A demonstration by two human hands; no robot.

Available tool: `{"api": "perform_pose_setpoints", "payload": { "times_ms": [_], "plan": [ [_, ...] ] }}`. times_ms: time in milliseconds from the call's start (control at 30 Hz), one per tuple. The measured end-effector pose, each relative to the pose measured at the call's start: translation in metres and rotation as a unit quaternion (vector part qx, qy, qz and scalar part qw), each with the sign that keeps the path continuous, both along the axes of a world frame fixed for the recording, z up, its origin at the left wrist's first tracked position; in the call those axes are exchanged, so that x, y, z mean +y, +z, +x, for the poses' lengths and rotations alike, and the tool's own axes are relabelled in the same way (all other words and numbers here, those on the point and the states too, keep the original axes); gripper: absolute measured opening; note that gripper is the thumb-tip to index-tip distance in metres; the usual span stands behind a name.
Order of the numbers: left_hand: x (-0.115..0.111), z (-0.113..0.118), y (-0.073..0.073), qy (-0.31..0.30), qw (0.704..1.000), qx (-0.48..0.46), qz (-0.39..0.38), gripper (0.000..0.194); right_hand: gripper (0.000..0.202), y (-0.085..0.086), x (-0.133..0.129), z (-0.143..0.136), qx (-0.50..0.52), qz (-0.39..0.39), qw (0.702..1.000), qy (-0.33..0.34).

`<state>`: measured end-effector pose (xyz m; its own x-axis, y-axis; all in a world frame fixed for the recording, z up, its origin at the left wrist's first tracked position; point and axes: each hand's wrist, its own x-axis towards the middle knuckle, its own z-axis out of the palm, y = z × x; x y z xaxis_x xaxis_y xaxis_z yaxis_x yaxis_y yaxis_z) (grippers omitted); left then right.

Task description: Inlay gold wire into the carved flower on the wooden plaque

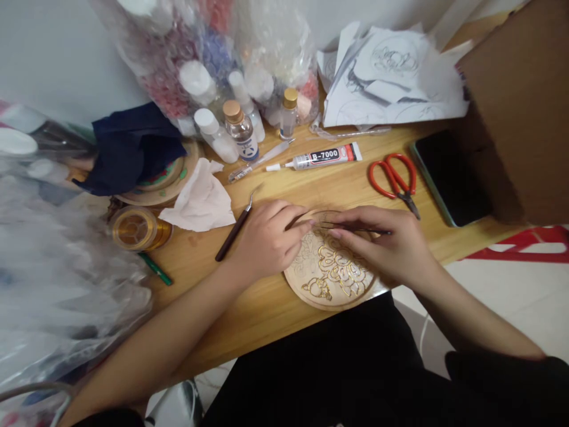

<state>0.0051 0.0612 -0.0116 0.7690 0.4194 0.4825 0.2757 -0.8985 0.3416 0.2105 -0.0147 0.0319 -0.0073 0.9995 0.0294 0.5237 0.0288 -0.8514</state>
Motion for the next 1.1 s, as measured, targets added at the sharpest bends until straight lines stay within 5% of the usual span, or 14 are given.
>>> {"api": "perform_pose_setpoints", "payload": {
  "times_ms": [1100],
  "plan": [
    [-0.001,0.001,0.005,0.006,0.997,0.054,0.06,0.023,0.011,0.001,0.022,0.013,-0.001,-0.017,0.996,0.09]
  ]
}}
